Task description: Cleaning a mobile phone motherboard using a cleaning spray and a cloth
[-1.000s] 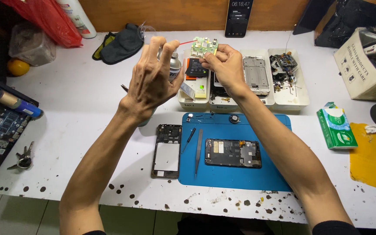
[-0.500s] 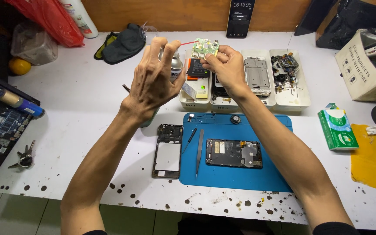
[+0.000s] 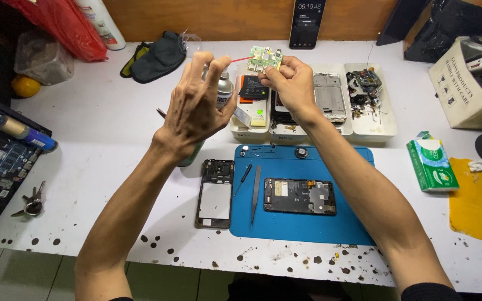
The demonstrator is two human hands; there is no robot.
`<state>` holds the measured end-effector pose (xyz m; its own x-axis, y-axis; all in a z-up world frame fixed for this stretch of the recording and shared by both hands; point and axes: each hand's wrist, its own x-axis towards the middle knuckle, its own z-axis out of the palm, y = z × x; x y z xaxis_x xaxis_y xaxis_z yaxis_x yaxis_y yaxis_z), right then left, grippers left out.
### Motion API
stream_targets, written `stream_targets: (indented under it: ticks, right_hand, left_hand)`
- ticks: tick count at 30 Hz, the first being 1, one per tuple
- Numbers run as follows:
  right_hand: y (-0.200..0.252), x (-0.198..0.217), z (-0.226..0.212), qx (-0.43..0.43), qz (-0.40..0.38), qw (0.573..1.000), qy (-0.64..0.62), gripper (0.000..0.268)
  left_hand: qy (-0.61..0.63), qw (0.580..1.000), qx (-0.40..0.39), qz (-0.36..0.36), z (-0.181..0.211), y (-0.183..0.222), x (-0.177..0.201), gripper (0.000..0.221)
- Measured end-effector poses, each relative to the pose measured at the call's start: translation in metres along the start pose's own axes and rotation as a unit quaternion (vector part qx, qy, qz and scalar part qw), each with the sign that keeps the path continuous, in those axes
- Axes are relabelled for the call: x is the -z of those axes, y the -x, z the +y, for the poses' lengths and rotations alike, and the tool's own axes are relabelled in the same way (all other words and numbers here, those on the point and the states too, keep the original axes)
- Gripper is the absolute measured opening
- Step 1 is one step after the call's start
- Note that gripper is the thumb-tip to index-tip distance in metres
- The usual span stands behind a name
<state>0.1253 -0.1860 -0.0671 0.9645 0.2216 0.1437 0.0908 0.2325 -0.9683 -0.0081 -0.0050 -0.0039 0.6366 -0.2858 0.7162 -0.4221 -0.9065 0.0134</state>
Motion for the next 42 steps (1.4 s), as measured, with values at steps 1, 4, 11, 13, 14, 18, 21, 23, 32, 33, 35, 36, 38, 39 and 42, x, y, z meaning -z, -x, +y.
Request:
stream_targets:
  ticks: [1,4,11,13,14,18,21,23,32,33,35,36,38,39,42]
  right_hand:
    - [0.001,-0.001,-0.002,0.0,0.0,1.0,0.0,0.025]
    - [0.005,-0.002,-0.004,-0.006,-0.001,1.0,-0.002,0.025]
    - [0.005,-0.002,-0.004,-0.005,-0.001,1.0,-0.006,0.025]
    - [0.004,-0.001,-0.002,-0.005,-0.002,1.0,-0.007,0.026]
    - [0.004,-0.001,-0.001,-0.002,-0.003,1.0,-0.008,0.027]
    - [0.005,-0.002,-0.003,0.001,-0.004,1.0,-0.003,0.023]
    - [0.003,-0.001,-0.002,0.0,-0.003,1.0,-0.007,0.026]
    - [0.004,0.002,-0.003,-0.006,0.0,1.0,-0.011,0.028]
    - [0.014,0.041,-0.015,-0.04,-0.018,0.997,-0.059,0.032]
    - [0.018,0.046,-0.021,-0.06,-0.02,0.997,-0.05,0.024]
    - [0.024,0.057,-0.025,-0.065,-0.016,0.997,-0.048,0.042]
    - [0.026,0.063,-0.027,-0.069,-0.014,0.996,-0.046,0.059]
    - [0.038,0.068,-0.042,-0.073,-0.021,0.997,-0.03,0.041]
    - [0.045,0.07,-0.048,-0.078,-0.029,0.996,-0.014,0.024]
    - [0.057,0.083,-0.049,-0.054,-0.055,0.997,0.007,0.051]
  left_hand:
    - [0.0,1.0,0.0,0.0,0.001,0.0,0.0,0.046]
    - [0.004,1.0,-0.005,0.009,0.003,0.002,0.0,0.042]
    - [-0.008,1.0,-0.015,0.0,-0.001,0.002,-0.003,0.046]
    - [-0.01,1.0,-0.018,-0.001,-0.002,0.003,-0.002,0.047]
    - [-0.01,1.0,-0.016,0.0,-0.002,0.003,-0.002,0.047]
    - [-0.015,1.0,-0.014,0.016,-0.001,0.005,0.0,0.046]
    - [0.005,1.0,-0.007,0.009,-0.008,0.008,0.0,0.052]
    - [0.007,1.0,0.002,0.018,-0.016,0.012,0.001,0.056]
    - [-0.058,0.986,0.066,0.142,-0.089,0.037,0.032,0.08]
    - [-0.082,0.981,0.082,0.158,-0.104,0.044,0.032,0.086]
    - [-0.094,0.978,0.081,0.168,-0.106,0.047,0.046,0.079]
    - [-0.108,0.975,0.081,0.179,-0.107,0.048,0.053,0.073]
    - [-0.118,0.971,0.089,0.19,-0.128,0.059,0.053,0.074]
    - [-0.13,0.966,0.099,0.2,-0.138,0.066,0.052,0.074]
    - [-0.136,0.961,0.141,0.196,-0.157,0.08,0.056,0.074]
